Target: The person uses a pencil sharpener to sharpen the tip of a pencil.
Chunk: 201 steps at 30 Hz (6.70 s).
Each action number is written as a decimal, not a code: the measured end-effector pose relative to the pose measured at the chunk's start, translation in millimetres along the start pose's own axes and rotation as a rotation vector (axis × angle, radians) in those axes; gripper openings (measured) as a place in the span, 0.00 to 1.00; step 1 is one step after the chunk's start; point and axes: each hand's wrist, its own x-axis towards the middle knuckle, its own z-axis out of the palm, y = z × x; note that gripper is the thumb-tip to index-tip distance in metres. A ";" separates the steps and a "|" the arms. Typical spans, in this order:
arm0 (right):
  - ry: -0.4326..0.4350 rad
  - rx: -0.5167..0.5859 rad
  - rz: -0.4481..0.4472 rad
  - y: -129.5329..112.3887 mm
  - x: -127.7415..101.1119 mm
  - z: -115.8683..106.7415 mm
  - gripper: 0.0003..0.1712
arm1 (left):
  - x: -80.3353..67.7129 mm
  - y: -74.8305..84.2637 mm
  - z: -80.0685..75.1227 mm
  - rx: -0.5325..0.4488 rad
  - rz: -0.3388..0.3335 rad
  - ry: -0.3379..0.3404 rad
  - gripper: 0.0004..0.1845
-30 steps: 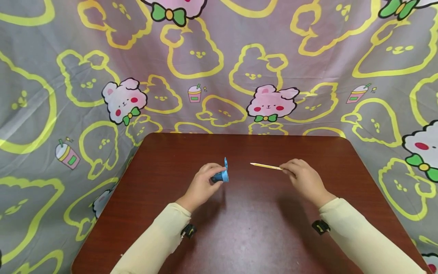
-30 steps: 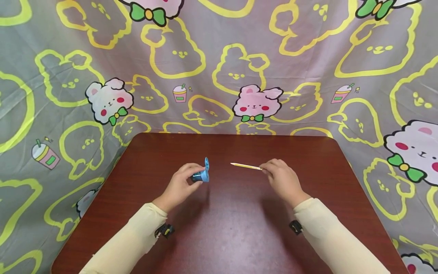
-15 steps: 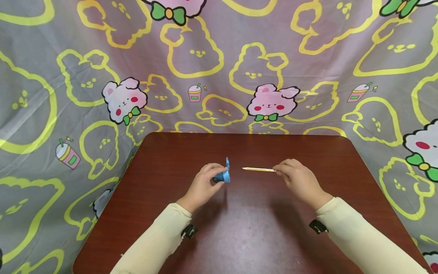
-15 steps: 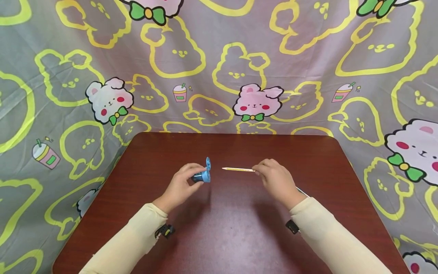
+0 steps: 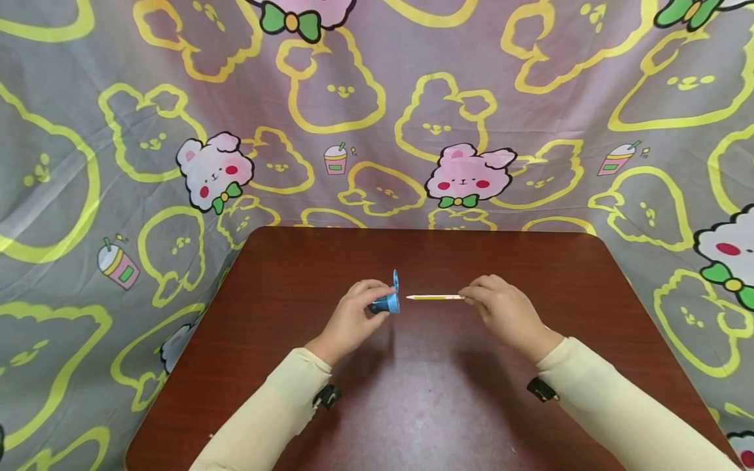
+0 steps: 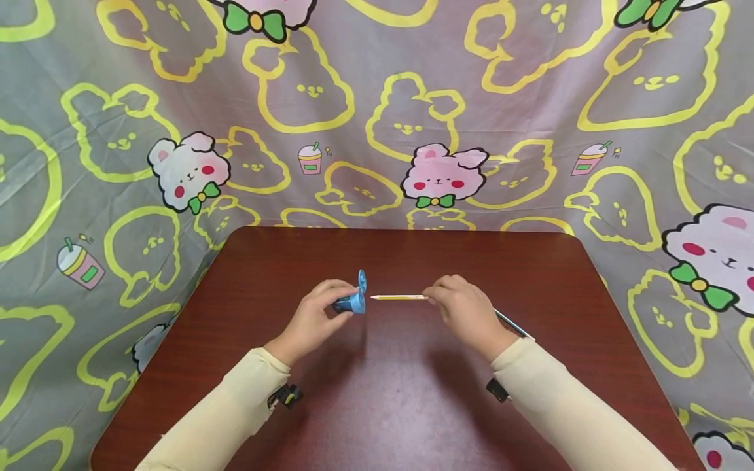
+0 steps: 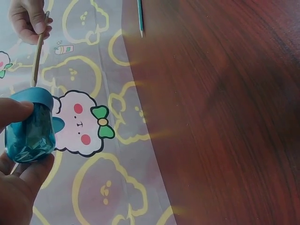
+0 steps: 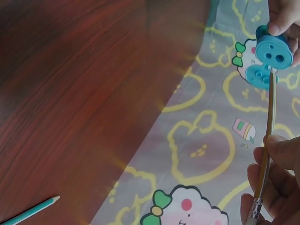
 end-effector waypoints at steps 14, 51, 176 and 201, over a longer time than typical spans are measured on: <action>0.011 -0.002 -0.051 -8.1 3.6 6.4 0.11 | 0.1 3.5 1.2 -0.022 0.029 -0.016 0.22; -0.007 0.090 -0.023 -23.8 -0.3 16.2 0.10 | -8.9 5.2 10.5 0.009 0.108 -0.077 0.21; 0.312 -0.095 -0.275 -21.9 -8.8 22.8 0.16 | -2.8 9.6 -4.9 -0.103 -0.004 -0.106 0.21; -0.462 0.395 0.401 -10.9 10.5 2.1 0.15 | -5.8 4.7 2.5 0.091 0.205 -0.086 0.22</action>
